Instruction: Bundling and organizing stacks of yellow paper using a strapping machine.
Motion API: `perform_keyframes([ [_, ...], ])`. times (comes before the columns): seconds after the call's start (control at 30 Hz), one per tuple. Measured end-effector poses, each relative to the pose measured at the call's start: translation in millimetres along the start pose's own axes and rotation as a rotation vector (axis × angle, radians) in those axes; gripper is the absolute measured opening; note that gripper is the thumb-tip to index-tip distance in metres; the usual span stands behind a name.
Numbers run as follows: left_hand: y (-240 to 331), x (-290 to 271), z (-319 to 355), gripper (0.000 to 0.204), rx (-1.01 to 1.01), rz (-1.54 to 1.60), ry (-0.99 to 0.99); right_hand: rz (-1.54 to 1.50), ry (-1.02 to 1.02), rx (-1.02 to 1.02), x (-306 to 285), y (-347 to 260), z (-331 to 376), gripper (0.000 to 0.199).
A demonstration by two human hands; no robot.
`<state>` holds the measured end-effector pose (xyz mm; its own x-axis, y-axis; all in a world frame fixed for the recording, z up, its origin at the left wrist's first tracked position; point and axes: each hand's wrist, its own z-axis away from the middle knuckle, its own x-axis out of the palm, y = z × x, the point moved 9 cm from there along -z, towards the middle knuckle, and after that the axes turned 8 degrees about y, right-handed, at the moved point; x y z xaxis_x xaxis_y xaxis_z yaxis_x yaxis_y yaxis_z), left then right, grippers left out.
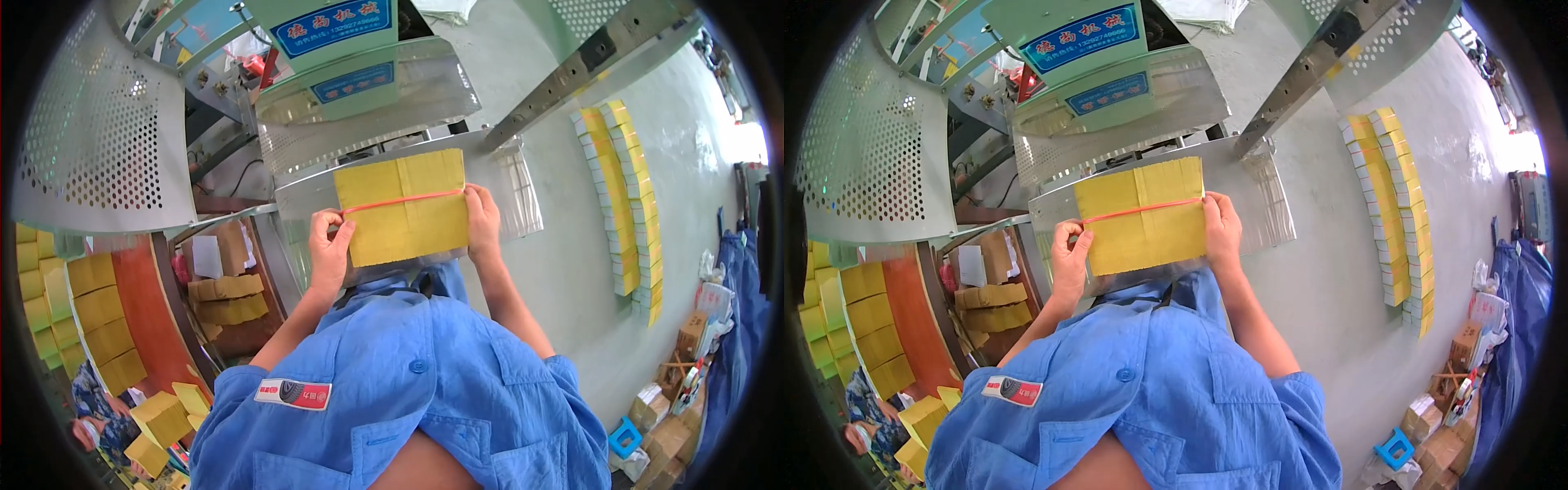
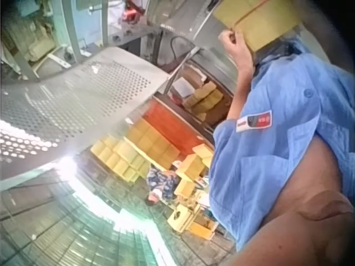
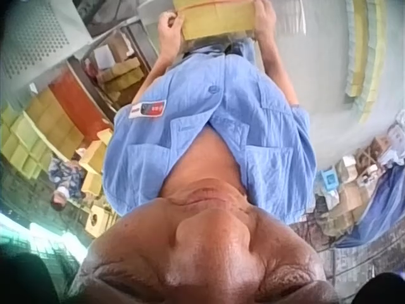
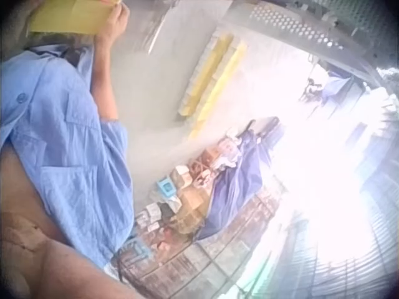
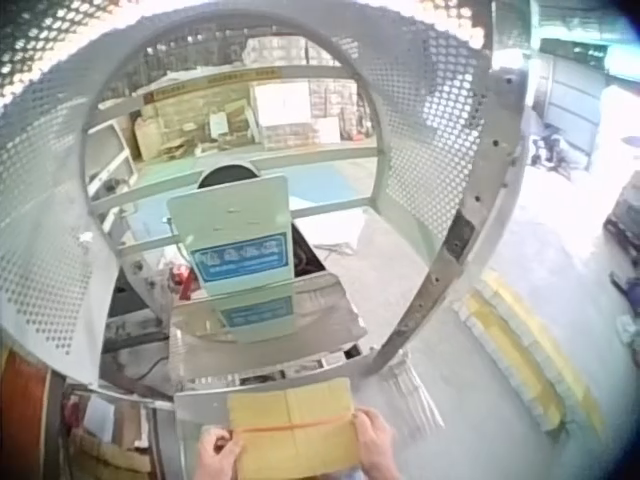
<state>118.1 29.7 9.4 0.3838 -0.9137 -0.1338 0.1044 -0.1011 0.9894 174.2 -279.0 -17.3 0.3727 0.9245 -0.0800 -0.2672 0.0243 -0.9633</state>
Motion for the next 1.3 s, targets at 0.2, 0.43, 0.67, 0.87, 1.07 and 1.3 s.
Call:
perform_keyframes([
  [0.2, 17.1, 7.3, -4.3, 0.013, -0.001, -0.041, 0.014, 0.072, -0.001, -0.017, -15.2, 1.4, -5.8, 0.025],
  [0.43, 3.4, -7.5, -8.5, 0.010, 0.027, -0.130, 0.022, 0.186, 0.083, -0.075, 0.2, 7.1, -2.5, 0.031],
  [0.67, -45.9, 3.7, -26.8, 0.033, -0.474, 0.345, -0.056, 0.204, -0.023, 0.041, -9.3, 22.9, -29.2, 0.039],
  [0.87, -118.1, 6.4, -32.3, 0.044, -0.488, 0.356, -0.122, 0.373, -0.103, -0.079, 7.1, 42.4, -8.4, 0.038],
  [1.07, -68.5, 116.8, 99.1, 0.042, -0.622, 0.237, -0.275, 0.053, 0.221, -0.034, -166.1, 58.7, 52.8, 0.033],
  [1.3, -47.0, 354.9, 285.1, 0.042, -0.617, 0.079, -0.691, -0.138, 0.589, -0.062, -477.1, 103.0, 138.3, 0.032],
])
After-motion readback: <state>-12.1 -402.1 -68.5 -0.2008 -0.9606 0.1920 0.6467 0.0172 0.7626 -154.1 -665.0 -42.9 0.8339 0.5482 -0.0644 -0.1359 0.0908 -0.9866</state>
